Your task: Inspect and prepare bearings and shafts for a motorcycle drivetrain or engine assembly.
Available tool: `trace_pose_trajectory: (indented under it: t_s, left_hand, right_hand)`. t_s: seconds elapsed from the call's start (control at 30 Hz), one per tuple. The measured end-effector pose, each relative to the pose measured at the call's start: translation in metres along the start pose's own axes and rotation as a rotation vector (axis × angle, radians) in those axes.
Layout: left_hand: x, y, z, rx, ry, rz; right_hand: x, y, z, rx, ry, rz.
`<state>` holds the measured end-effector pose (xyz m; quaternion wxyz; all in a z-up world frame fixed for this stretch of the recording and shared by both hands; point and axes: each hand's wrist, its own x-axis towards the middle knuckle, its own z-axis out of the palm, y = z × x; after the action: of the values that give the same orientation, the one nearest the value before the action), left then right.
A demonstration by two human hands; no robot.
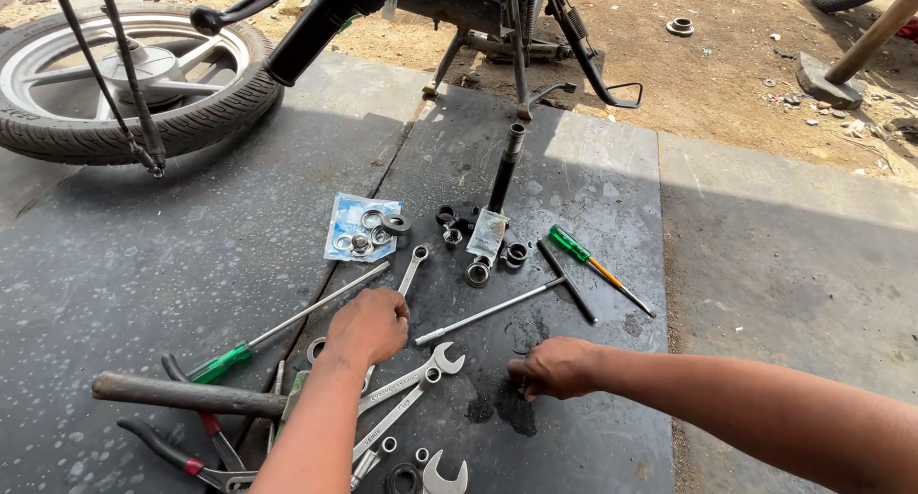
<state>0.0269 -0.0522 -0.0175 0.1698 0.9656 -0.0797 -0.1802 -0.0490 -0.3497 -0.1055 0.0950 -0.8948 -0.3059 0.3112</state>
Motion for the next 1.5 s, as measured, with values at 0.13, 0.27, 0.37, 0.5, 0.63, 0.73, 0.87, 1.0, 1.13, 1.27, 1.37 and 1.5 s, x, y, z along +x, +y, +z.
trace_pose_trajectory:
  t_s: [0.13, 0.27, 0.37, 0.5, 0.63, 0.73, 0.87, 1.0, 1.13, 1.27, 1.37, 1.5]
  left_hand:
    - [-0.001, -0.009, 0.0, 0.003, -0.024, -0.02]
    - [-0.003, -0.021, 0.0, -0.008, -0.029, -0.066]
    - [-0.002, -0.03, 0.0, -0.019, -0.023, -0.075]
    - [-0.001, -0.035, -0.005, -0.052, -0.007, -0.049]
    - [0.005, -0.037, -0.013, -0.069, -0.002, -0.027]
    - [0.006, -0.045, -0.018, -0.088, 0.033, 0.005]
    - [0.005, -0.059, -0.018, -0.091, 0.017, -0.009]
    - [0.0, -0.082, -0.006, -0.063, 0.013, -0.037]
    - [-0.014, -0.097, -0.01, -0.091, 0.004, -0.113]
    - [-0.033, -0.108, -0.014, -0.066, 0.033, -0.15]
    - [-0.052, -0.12, -0.021, -0.051, 0.05, -0.168]
    - [-0.074, -0.136, -0.016, -0.02, 0.015, -0.227]
  right_hand:
    - [0.002, 0.003, 0.003, -0.133, -0.1, -0.012]
    - [0.02, 0.007, -0.015, 0.052, 0.018, 0.021]
    - [0.066, 0.021, -0.05, 0.224, 0.276, 0.053]
    - [0.144, 0.024, -0.112, 0.468, 0.583, 0.301]
    - [0.221, 0.04, -0.13, 0.495, 0.681, 0.343]
    - [0.251, 0.037, -0.138, 0.479, 0.676, 0.453]
    - [0.263, 0.028, -0.149, 0.591, 0.696, 0.618]
    - [0.26, 0.03, -0.156, 0.894, 0.71, 0.637]
    - [0.245, 0.033, -0.156, 1.048, 0.721, 0.546]
    - [0.208, 0.013, -0.149, 0.789, 0.755, 0.38]
    - [0.17, -0.041, -0.134, 0.387, 0.664, 0.214]
    - [0.14, -0.083, -0.094, -0.127, 0.412, -0.297]
